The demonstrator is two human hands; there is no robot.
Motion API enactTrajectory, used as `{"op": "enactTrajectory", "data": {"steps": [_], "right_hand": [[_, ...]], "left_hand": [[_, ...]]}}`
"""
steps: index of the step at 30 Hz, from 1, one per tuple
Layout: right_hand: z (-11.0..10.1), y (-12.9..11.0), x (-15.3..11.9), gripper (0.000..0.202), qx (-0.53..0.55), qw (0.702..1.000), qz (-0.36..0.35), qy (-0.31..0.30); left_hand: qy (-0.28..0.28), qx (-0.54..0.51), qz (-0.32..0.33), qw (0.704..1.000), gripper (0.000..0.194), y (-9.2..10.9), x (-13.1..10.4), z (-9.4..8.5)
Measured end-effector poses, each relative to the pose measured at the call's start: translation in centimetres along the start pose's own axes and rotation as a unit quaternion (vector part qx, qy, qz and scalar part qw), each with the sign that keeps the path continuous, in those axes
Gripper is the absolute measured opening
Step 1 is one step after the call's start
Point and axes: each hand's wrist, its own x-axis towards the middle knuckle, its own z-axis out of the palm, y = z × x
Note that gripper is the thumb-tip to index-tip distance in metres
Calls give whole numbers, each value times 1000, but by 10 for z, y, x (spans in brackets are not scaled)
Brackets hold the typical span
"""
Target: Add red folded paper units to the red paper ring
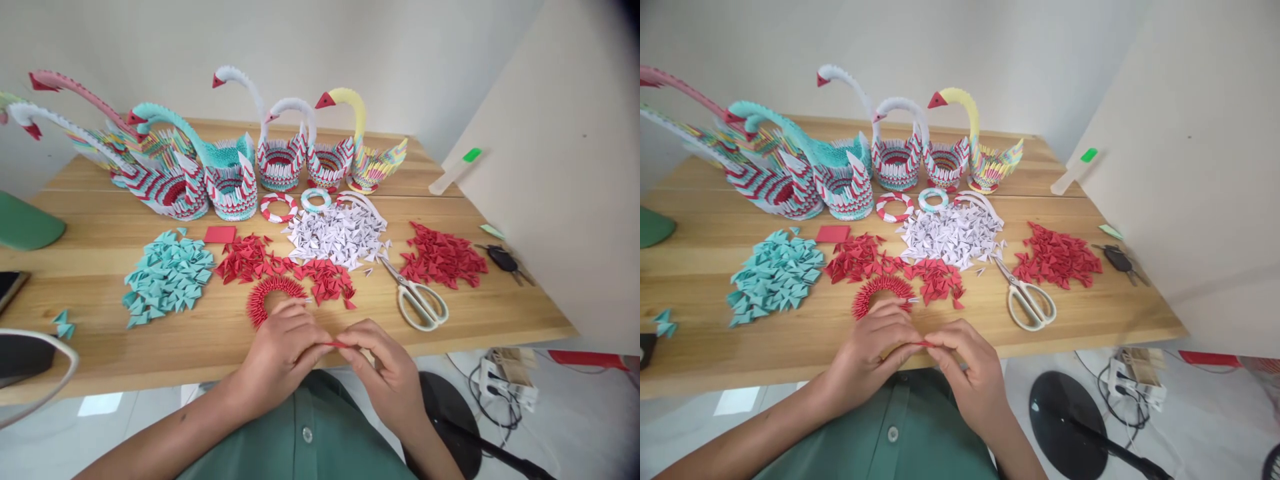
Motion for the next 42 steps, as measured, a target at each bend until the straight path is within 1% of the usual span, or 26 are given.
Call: {"op": "enactTrajectory", "data": {"steps": [5,9,12,15,18,19,21,22,25,27,29,31,33,34,35,37,40,42], "right_hand": [[2,-5,-3,15,-69,997,-21,-7],[8,-7,-4,12,-100,995,-2,10],[11,-7,-4,12,-116,993,-3,11],[11,-8,-4,12,-116,993,-7,-16],[12,-9,-4,14,-98,994,22,-38],[13,-9,-5,14,-94,994,33,-46],[15,-8,-6,13,-102,992,41,-65],[16,-7,-6,13,-116,990,34,-76],[21,-3,-6,14,-171,980,-11,-103],[24,-1,-7,14,-191,974,-26,-115],[26,2,-8,13,-190,974,-21,-121],[28,5,-9,12,-183,976,-6,-117],[30,9,-11,11,-185,977,11,-110],[32,10,-11,11,-189,976,18,-107],[33,12,-11,10,-192,975,21,-106],[36,14,-10,9,-190,976,14,-105],[41,16,-7,9,-178,978,-1,-106],[43,17,-7,8,-180,978,0,-107]], "left_hand": [[-12,54,12,998,18,-1,-4,-4],[-16,67,25,997,20,-2,-6,-4],[-14,63,26,998,19,-2,-8,-3],[-12,38,13,999,17,-3,-10,-5],[-23,-7,-15,1000,19,-3,-11,-9],[-33,-8,-18,999,21,-3,-11,-10],[-53,28,-8,998,25,-3,-12,-12],[-59,57,2,997,27,-3,-13,-13],[-70,129,27,989,31,-5,-18,-12],[-72,142,30,987,32,-8,-21,-14],[-64,140,32,988,28,-14,-23,-20],[-38,146,35,988,22,-21,-24,-31],[-9,175,33,984,19,-27,-24,-43],[-4,190,30,981,19,-29,-24,-48],[-8,201,26,979,19,-31,-25,-52],[-37,209,19,977,15,-34,-26,-55],[-94,207,-2,974,10,-35,-28,-51],[-112,207,-18,972,10,-35,-30,-46]]}}
